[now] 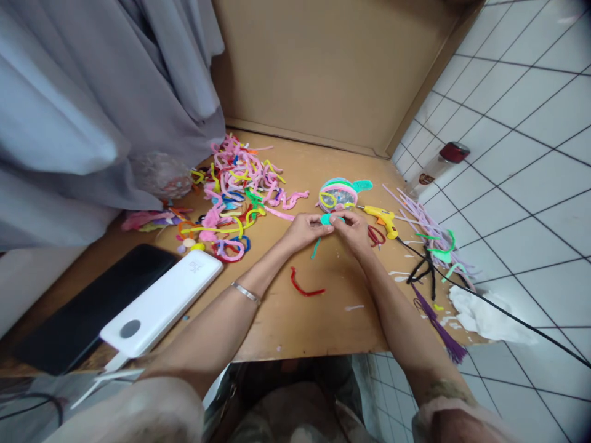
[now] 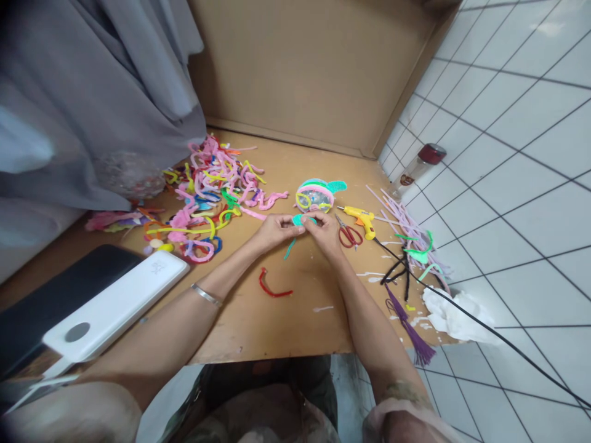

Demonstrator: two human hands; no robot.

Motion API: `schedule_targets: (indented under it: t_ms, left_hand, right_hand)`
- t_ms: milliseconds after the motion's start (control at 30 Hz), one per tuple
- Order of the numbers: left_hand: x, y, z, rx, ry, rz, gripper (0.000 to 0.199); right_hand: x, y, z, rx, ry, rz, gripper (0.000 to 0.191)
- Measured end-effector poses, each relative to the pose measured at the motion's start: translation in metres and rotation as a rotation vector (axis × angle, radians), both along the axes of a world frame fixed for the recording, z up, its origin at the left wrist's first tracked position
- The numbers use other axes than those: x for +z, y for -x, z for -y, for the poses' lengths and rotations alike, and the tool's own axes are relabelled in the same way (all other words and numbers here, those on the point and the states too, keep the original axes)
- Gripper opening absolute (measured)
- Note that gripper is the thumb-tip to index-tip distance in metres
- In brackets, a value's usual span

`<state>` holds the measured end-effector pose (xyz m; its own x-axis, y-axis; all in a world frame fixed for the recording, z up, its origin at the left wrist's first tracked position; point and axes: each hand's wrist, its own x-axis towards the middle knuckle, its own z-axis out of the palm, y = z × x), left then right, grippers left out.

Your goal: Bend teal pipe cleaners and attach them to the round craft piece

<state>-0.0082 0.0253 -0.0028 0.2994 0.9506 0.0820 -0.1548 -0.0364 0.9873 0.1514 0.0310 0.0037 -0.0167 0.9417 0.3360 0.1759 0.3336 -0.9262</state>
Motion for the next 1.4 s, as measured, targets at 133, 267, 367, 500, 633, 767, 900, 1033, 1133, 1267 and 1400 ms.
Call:
schedule_targets:
  t_ms: [133,267,367,500,633,767,900,1033,1133,1267,1400]
  left_hand:
    - [-0.002,0.001,-0.002,0.109,-0.070,0.052,0.054]
    - [-0.004,-0.001,-0.003,0.131,-0.075,0.143,0.052]
    - [-0.004,-0.001,-0.004,0.147,-0.054,0.181,0.045]
    - [-0.003,0.001,-0.007,0.203,-0.038,0.261,0.043]
    - [-0.003,0.003,-0.009,0.217,-0.006,0.317,0.046]
    - [-0.002,0.001,-0.007,0.160,0.009,0.319,0.046]
    - [0.002,0.000,-0.003,0.138,0.024,0.315,0.045]
    - [0.004,0.000,-0.001,0.133,0.075,0.314,0.050]
    - [0.004,0.001,-0.002,0.117,0.130,0.304,0.054]
    - [0.003,-0.001,0.001,0.070,0.198,0.276,0.051]
    - [0.003,-0.006,0.006,0.034,0.201,0.255,0.050]
  right_hand:
    - [0.001,0.000,0.001,-0.027,-0.071,0.031,0.019]
    - [0.002,0.001,0.004,-0.026,-0.017,0.076,0.026]
    - [0.003,0.003,0.005,0.034,0.071,-0.007,0.036]
    - [0.004,0.004,0.003,0.134,0.282,-0.240,0.050]
    - [0.003,0.003,0.003,0.231,0.354,-0.282,0.042]
    - [0.000,0.005,0.004,0.207,0.305,-0.235,0.035]
    - [-0.002,0.006,0.003,0.173,0.254,-0.208,0.034]
    - [-0.003,0.005,0.002,0.113,0.111,-0.117,0.030]
    - [-0.004,0.004,0.003,0.049,-0.045,-0.011,0.020]
    - [-0.005,0.003,0.005,-0.020,-0.160,0.065,0.010]
    - [-0.004,0.004,0.008,-0.055,-0.228,0.142,0.009]
